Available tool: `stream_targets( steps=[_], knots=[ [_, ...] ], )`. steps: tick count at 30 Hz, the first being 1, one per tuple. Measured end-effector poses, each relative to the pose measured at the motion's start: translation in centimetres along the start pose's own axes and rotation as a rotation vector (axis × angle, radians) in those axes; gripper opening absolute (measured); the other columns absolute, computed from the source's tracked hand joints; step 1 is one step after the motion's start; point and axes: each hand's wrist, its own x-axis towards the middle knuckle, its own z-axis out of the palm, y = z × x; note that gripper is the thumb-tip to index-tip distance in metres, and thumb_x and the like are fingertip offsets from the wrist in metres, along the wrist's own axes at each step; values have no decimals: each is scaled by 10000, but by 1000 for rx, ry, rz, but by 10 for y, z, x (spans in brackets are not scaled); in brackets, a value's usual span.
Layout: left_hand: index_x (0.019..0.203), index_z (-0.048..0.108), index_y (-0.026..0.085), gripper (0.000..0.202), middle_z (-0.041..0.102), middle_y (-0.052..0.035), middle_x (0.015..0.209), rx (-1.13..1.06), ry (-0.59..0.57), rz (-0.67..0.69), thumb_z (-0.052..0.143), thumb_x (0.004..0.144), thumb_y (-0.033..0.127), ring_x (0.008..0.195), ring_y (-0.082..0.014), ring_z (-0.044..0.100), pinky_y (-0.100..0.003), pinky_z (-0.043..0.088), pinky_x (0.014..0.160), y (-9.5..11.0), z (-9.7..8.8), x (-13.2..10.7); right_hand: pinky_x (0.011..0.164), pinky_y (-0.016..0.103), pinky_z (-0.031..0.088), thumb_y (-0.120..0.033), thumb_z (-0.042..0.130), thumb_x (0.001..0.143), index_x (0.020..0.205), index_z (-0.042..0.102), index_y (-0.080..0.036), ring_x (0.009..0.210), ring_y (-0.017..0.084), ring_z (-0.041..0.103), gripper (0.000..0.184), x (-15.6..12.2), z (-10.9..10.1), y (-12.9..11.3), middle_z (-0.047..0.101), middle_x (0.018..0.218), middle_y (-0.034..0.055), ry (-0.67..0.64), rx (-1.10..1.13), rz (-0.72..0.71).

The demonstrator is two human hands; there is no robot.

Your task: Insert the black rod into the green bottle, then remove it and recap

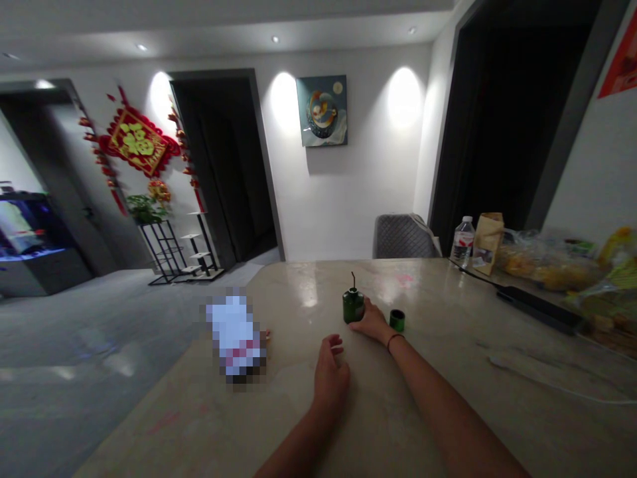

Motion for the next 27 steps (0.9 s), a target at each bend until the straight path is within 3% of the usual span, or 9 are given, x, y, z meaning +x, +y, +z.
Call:
stream_targets(
  steps=[3, 8, 12, 17, 22, 27],
  knots=[
    [1034, 426, 159, 499, 531, -80, 1096, 14, -9, -1, 402, 574, -33, 921, -126, 547, -254, 420, 821, -1, 0, 0, 786, 319, 411, -336, 686, 527, 1237, 334, -150, 938, 240, 559, 814, 0, 1, 2, 597, 989, 91, -18, 31, 30],
    [1032, 440, 160, 482, 543, -81, 1074, 26, 4, 7, 421, 584, -18, 916, -133, 548, -257, 423, 797, -3, 1, 0, 871, 354, 373, -437, 709, 483, 1176, 409, -171, 1031, 262, 513, 801, -1, 3, 2, 556, 1098, 102, 61, 5, -19],
    [1030, 445, 154, 469, 545, -87, 1077, 7, 10, 11, 425, 589, -5, 900, -137, 556, -275, 423, 815, -2, 1, 0, 841, 329, 396, -357, 706, 505, 1171, 406, -173, 971, 232, 549, 753, -1, 2, 4, 594, 1029, 74, 8, 60, -14],
    [1028, 443, 148, 471, 542, -91, 1089, 3, 2, -6, 410, 585, -12, 919, -137, 553, -274, 417, 836, 0, 0, 0, 839, 343, 394, -481, 702, 489, 1105, 470, -158, 975, 252, 535, 733, -5, 1, 2, 587, 1024, 99, 72, -18, -22],
    [1011, 447, 164, 470, 549, -74, 1086, -6, 14, -7, 400, 581, -19, 904, -127, 558, -264, 424, 822, -1, 1, 0, 816, 325, 407, -455, 685, 538, 1003, 536, -169, 958, 239, 550, 566, -5, 0, 1, 597, 1027, 94, 65, -20, -42],
    [1010, 452, 164, 465, 552, -76, 1085, -7, 10, 5, 407, 579, -5, 905, -131, 558, -270, 420, 829, -1, 1, 0, 817, 317, 416, -440, 685, 550, 1060, 527, -188, 955, 233, 562, 591, 1, 3, 2, 606, 1028, 80, 93, -9, 8]
  ],
)
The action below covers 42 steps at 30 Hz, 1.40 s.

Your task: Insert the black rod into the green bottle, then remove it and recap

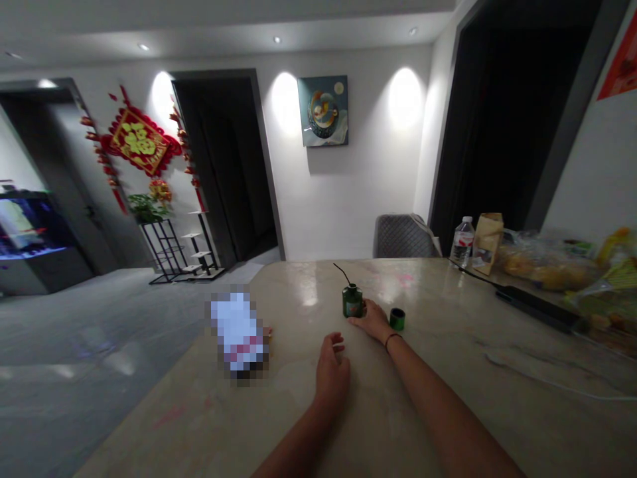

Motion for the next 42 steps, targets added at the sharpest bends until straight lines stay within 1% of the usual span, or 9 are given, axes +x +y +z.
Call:
stream_targets(
  steps=[2, 7, 18, 26, 32, 36, 38, 40, 42],
  knots=[
    [1007, 455, 161, 460, 557, -79, 1075, -5, -7, -5, 407, 579, -1, 904, -134, 559, -273, 421, 828, 0, -1, 0, 802, 324, 424, -453, 678, 553, 1059, 539, -186, 953, 243, 565, 589, 3, 3, -2, 606, 1025, 92, 13, -37, 43],
    [1018, 440, 155, 455, 535, -86, 1093, 4, -24, -18, 396, 595, -4, 913, -129, 552, -268, 417, 835, 0, -1, 0, 779, 357, 429, -580, 651, 516, 971, 605, -197, 967, 286, 555, 596, 10, 5, -11, 586, 1031, 132, 13, -191, 136],
    [1028, 450, 161, 459, 528, -83, 1093, 21, -37, -7, 394, 601, 3, 905, -140, 545, -293, 413, 837, -5, 0, 1, 817, 380, 413, -613, 594, 552, 1048, 609, -244, 1006, 289, 533, 618, 30, 2, -13, 555, 1082, 120, -110, -221, 134],
    [1040, 435, 160, 444, 517, -80, 1105, 49, -59, -16, 387, 626, 8, 924, -128, 532, -267, 403, 843, -3, 0, 0, 803, 352, 412, -642, 559, 565, 1076, 589, -294, 1001, 262, 534, 619, 38, 3, -12, 559, 1069, 87, -138, -262, 133],
    [991, 463, 157, 371, 544, -72, 1048, 91, -61, -24, 388, 648, 35, 911, -132, 536, -260, 402, 821, 1, -2, -1, 850, 329, 385, -598, 558, 607, 1126, 553, -245, 1042, 259, 507, 628, 29, 0, -13, 533, 1124, 106, -153, -258, 118],
    [750, 508, 164, 190, 595, -33, 836, 103, -108, 13, 378, 661, 59, 833, -125, 548, -236, 401, 782, 1, -2, 1, 923, 335, 325, -533, 535, 670, 1226, 460, -152, 1124, 270, 436, 677, 15, 1, -15, 470, 1227, 140, -142, -249, 115],
    [668, 496, 168, 164, 593, -15, 748, 103, -132, 20, 366, 666, 68, 770, -118, 550, -219, 406, 737, 2, -1, 2, 947, 345, 295, -479, 511, 712, 1272, 398, -122, 1162, 274, 393, 674, 6, 1, -13, 434, 1272, 149, -151, -245, 91],
    [668, 507, 164, 176, 580, -6, 690, 129, -144, 18, 352, 685, 84, 712, -111, 545, -201, 405, 673, 4, -3, 4, 953, 348, 280, -400, 490, 748, 1322, 318, -125, 1178, 265, 371, 659, -4, -1, -10, 415, 1298, 140, -169, -229, 43],
    [775, 548, 155, 224, 569, -1, 660, 215, -159, 31, 338, 717, 105, 655, -104, 538, -187, 390, 609, 7, -8, 6, 951, 339, 275, -298, 448, 782, 1358, 241, -132, 1165, 241, 383, 634, -14, -6, -6, 423, 1294, 131, -192, -207, -46]
  ],
)
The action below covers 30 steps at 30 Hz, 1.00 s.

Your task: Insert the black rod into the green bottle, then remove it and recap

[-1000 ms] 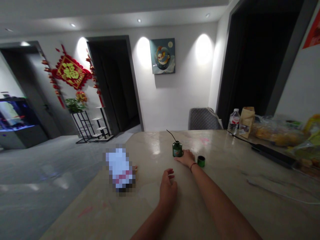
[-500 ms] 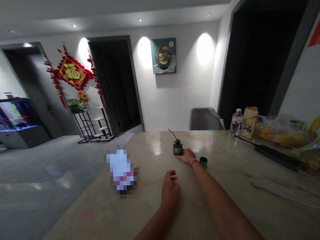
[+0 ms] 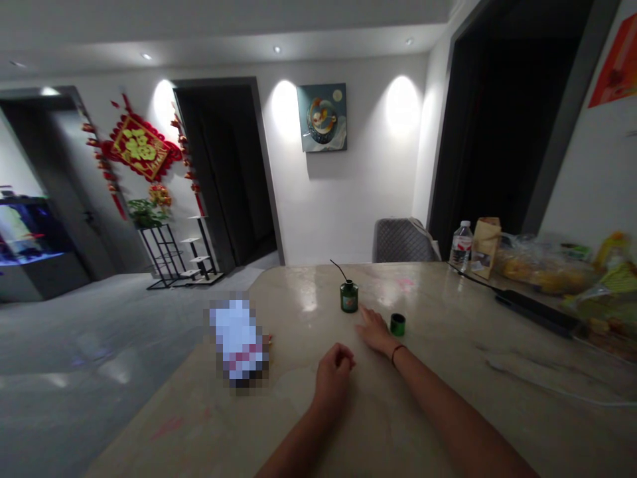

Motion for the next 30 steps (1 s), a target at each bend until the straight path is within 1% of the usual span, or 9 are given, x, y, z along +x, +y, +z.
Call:
stream_targets(
  steps=[2, 5, 8, 11, 15, 19, 24, 28, 30],
  knots=[
    [1049, 523, 186, 351, 569, 12, 642, 205, -31, 49, 333, 758, 137, 599, -105, 528, -193, 365, 572, 2, -10, 2, 941, 324, 283, -215, 388, 807, 1377, 175, -119, 1116, 211, 422, 616, -12, -4, 4, 460, 1255, 133, -13, 14, -126],
    [1337, 241, 257, 583, 616, -9, 719, 610, -78, 118, 353, 777, 140, 631, -124, 557, -218, 351, 602, 4, -25, 6, 884, 319, 331, -160, 344, 817, 1391, 75, -110, 999, 197, 477, 636, -31, -14, 7, 535, 1141, 133, -14, -14, -255],
    [1378, -36, 219, 706, 649, -61, 772, 829, -183, 57, 337, 786, 127, 632, -151, 586, -231, 348, 580, 3, -31, 9, 819, 307, 363, -117, 314, 822, 1396, 53, -155, 930, 199, 498, 632, -49, -23, 2, 576, 1032, 114, -3, -157, -328],
    [1360, -137, 193, 725, 659, -91, 852, 856, -233, 76, 307, 794, 112, 684, -163, 600, -240, 361, 595, 0, -30, 9, 715, 286, 387, -53, 280, 804, 1394, 62, -230, 855, 199, 534, 653, -66, -31, -5, 585, 972, 104, -27, -361, -376],
    [1366, -121, 169, 677, 651, -91, 916, 825, -240, 165, 278, 818, 153, 746, -153, 595, -242, 371, 655, -1, -28, 6, 576, 250, 367, -31, 305, 765, 1385, -16, -276, 686, 166, 577, 740, -84, -38, -5, 596, 950, 91, -106, -438, -337],
    [1376, -44, 150, 663, 642, -92, 940, 820, -225, 144, 314, 828, 256, 788, -167, 589, -257, 375, 694, -1, -27, 5, 598, 238, 354, -78, 361, 760, 1392, 14, -219, 747, 173, 596, 735, -77, -48, -3, 633, 919, 93, -196, -295, -299],
    [1151, 417, 174, 368, 636, -66, 873, 769, -208, 127, 260, 859, 336, 786, -155, 583, -237, 366, 672, -6, -26, 6, 618, 234, 362, -304, 469, 781, 1275, 400, -186, 725, 161, 585, 512, -24, -69, -20, 652, 806, 45, -14, -15, -163],
    [797, 564, 179, 223, 631, -45, 761, 819, -273, 181, 346, 799, 223, 714, -138, 563, -221, 330, 610, -11, -25, 8, 630, 209, 384, -333, 490, 773, 1121, 543, -166, 731, 134, 580, 389, 29, -83, -39, 653, 839, 42, 188, 119, -33],
    [678, 575, 175, 217, 622, -38, 715, 831, -289, 187, 372, 756, 177, 684, -130, 547, -222, 315, 594, -12, -26, 8, 647, 203, 393, -342, 509, 758, 1097, 566, -165, 773, 137, 588, 386, 49, -85, -46, 658, 891, 51, 194, 85, 9]
  ],
)
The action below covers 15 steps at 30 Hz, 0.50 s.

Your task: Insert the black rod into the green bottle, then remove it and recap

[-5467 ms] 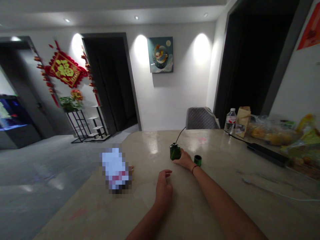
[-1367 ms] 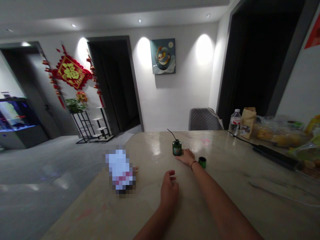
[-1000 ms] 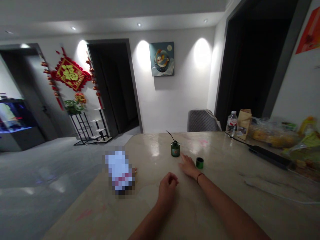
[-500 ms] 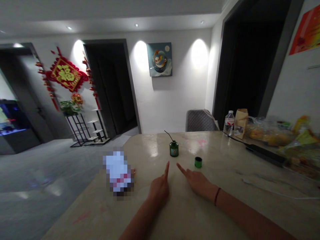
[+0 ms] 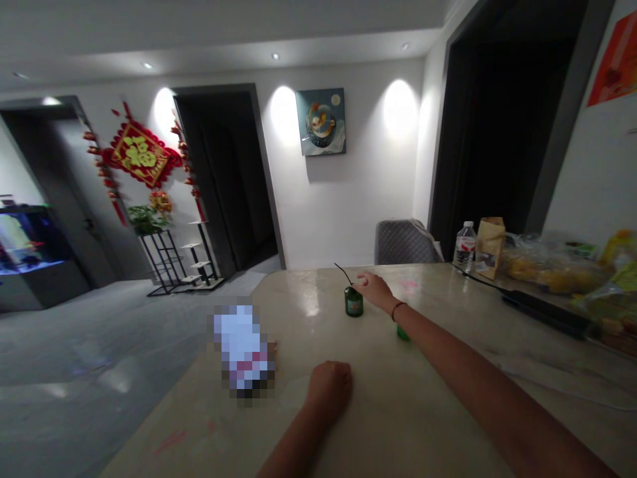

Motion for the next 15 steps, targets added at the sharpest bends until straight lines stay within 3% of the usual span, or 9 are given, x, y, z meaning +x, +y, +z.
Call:
stream_targets(
  steps=[7, 15],
  knots=[
    [682, 620, 174, 246, 603, -37, 680, -28, -1, -41, 381, 736, 177, 617, -110, 501, -220, 298, 574, 0, -2, 0, 665, 225, 405, -333, 510, 736, 808, 699, -190, 846, 174, 604, 247, 23, 13, -7, 679, 883, 80, -66, -154, 5],
    [684, 631, 173, 250, 610, -46, 686, -52, 25, -32, 387, 734, 198, 604, -111, 495, -221, 272, 546, 2, -2, -1, 606, 214, 402, -283, 504, 710, 822, 693, -141, 801, 177, 615, 262, 33, 13, -7, 676, 864, 113, -137, -225, 15]
  ],
)
